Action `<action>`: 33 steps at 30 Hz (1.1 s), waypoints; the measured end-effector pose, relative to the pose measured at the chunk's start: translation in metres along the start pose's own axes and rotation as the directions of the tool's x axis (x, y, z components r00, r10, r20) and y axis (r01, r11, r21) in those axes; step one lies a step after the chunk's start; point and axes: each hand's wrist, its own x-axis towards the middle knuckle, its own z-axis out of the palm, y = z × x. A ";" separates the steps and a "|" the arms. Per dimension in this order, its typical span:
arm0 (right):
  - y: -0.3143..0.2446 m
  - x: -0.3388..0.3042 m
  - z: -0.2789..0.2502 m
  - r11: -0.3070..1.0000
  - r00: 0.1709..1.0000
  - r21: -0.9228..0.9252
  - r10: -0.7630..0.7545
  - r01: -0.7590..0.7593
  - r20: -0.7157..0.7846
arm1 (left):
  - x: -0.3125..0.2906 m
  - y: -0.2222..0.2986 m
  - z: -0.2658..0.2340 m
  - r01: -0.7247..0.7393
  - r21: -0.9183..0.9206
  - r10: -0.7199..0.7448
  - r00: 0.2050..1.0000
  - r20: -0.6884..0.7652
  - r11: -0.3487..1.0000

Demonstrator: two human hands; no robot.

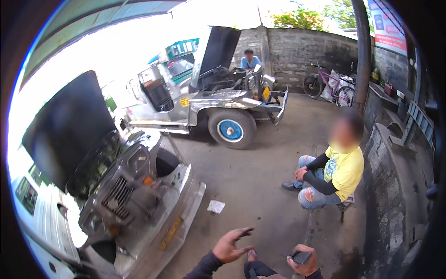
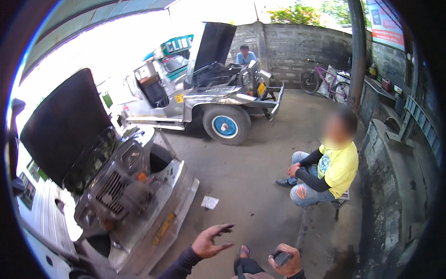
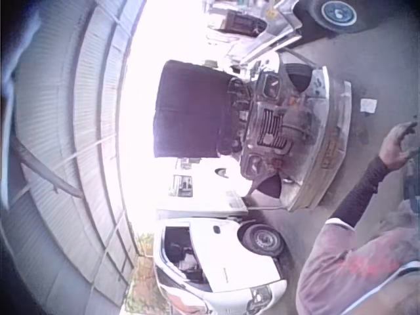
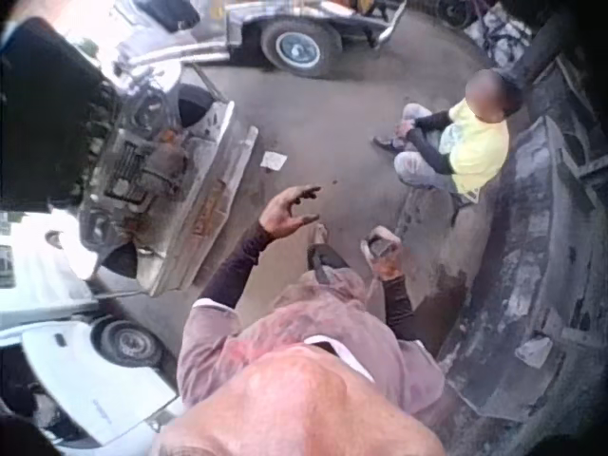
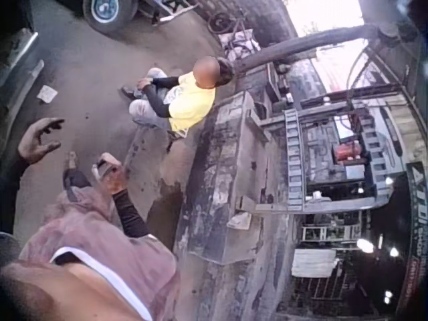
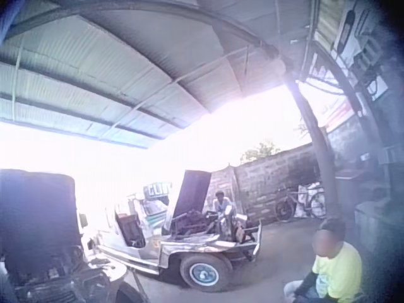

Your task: The person uses a wrench to tighten bolts on the engine of a three-wheeled vehicle. They then move to the interior of the vehicle and use a wrench to tighten connections on the battery.

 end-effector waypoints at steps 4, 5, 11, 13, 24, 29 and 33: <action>0.056 0.157 0.081 0.985 0.961 0.170 -0.053 0.006 0.273 | 0.138 -0.021 -0.024 -0.341 -0.154 0.362 0.922 0.136 0.927; 0.061 0.199 0.101 0.980 0.947 0.180 -0.131 0.080 0.292 | 0.160 -0.037 -0.027 -0.390 -0.090 0.400 0.905 0.148 0.916; 0.054 0.447 0.230 0.810 0.731 -0.029 -0.513 0.586 0.450 | 0.307 -0.117 -0.137 -0.153 -0.184 0.059 0.897 -0.438 0.971; 0.056 0.533 0.268 0.772 0.619 0.069 -0.556 0.632 0.556 | 0.361 -0.165 -0.177 -0.150 -0.437 -0.094 0.866 -0.490 0.887; 0.258 0.850 0.311 0.842 0.809 -0.536 0.355 -0.059 0.469 | 0.705 -0.334 -0.477 -0.304 -0.413 -0.016 0.788 -0.615 0.859; 0.296 0.966 0.333 0.807 0.743 -0.518 0.526 -0.282 0.415 | 0.864 -0.348 -0.627 -0.612 -0.375 0.362 0.750 -0.553 0.696; 0.326 1.117 0.379 0.829 0.787 -0.532 0.443 -0.176 0.430 | 0.988 -0.364 -0.711 -0.736 -0.263 0.521 0.643 -0.561 0.624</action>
